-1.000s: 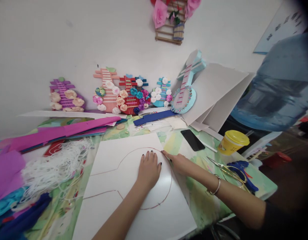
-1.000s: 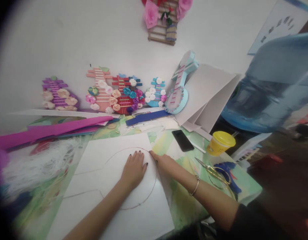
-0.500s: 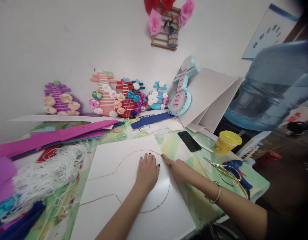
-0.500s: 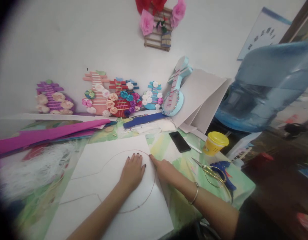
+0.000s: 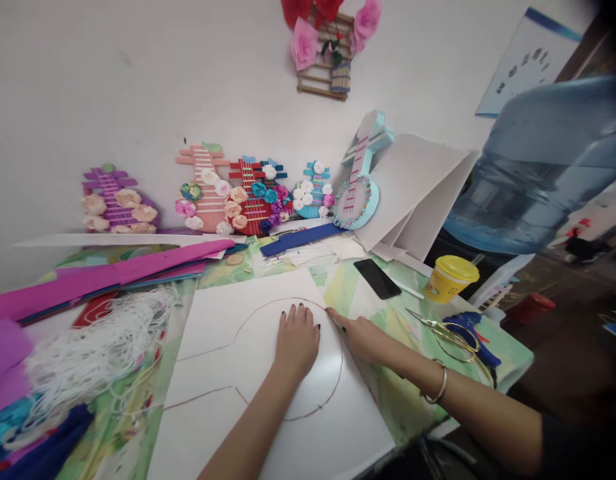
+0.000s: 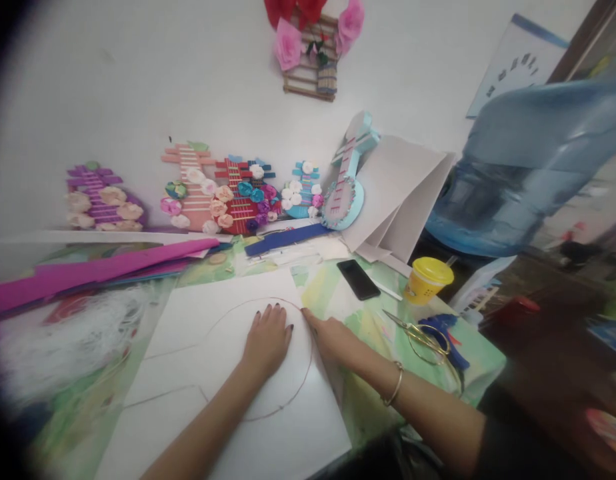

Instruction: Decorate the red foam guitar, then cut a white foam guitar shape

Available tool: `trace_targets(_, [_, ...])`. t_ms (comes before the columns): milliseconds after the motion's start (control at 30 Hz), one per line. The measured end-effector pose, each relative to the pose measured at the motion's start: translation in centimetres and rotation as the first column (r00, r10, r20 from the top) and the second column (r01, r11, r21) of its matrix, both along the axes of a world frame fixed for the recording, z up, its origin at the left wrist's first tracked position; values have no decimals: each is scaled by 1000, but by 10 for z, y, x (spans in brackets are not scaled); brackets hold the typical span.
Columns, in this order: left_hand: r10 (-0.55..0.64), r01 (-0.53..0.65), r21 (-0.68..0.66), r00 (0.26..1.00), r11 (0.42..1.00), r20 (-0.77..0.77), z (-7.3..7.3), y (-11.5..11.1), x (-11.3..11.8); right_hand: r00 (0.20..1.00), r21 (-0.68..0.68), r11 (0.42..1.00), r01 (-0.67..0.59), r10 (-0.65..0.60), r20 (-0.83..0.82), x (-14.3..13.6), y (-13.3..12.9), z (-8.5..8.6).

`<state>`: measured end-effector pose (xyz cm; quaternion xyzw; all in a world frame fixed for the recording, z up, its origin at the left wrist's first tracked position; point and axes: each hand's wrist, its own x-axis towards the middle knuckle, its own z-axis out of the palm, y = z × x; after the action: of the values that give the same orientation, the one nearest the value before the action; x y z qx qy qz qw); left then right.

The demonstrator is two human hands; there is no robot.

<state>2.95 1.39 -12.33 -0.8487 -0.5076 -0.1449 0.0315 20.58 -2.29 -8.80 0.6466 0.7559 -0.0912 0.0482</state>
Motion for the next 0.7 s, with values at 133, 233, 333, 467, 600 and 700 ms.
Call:
trace_targets(133, [-3,3,-9,1000,1000,10,0,1,1,1000,11,1000,-2,2,-31,0,-8,2])
trace_targets(233, [-8,8,-15,1000,1000,23,0,1,1,999,-17,1000,17,-18,-36,1,-15,4])
trace_targets(333, [-15,16,-21,999,1000,36,0,1,0,1000,-28,999,24,-24,-18,3,-22,3])
trace_targets(467, [-27,29,-29,998,999,54,-1,0,-1,999,-3,999,49,-49,-21,13,-27,4])
trace_targets(600, [-44,47,-36,996,998,73,2,0,-4,988,84,985,150,-146,-55,23,-15,8])
trace_targets(700, [-72,76,-44,994,996,85,9,2,-10,972,83,972,220,-212,-97,19,5,14])
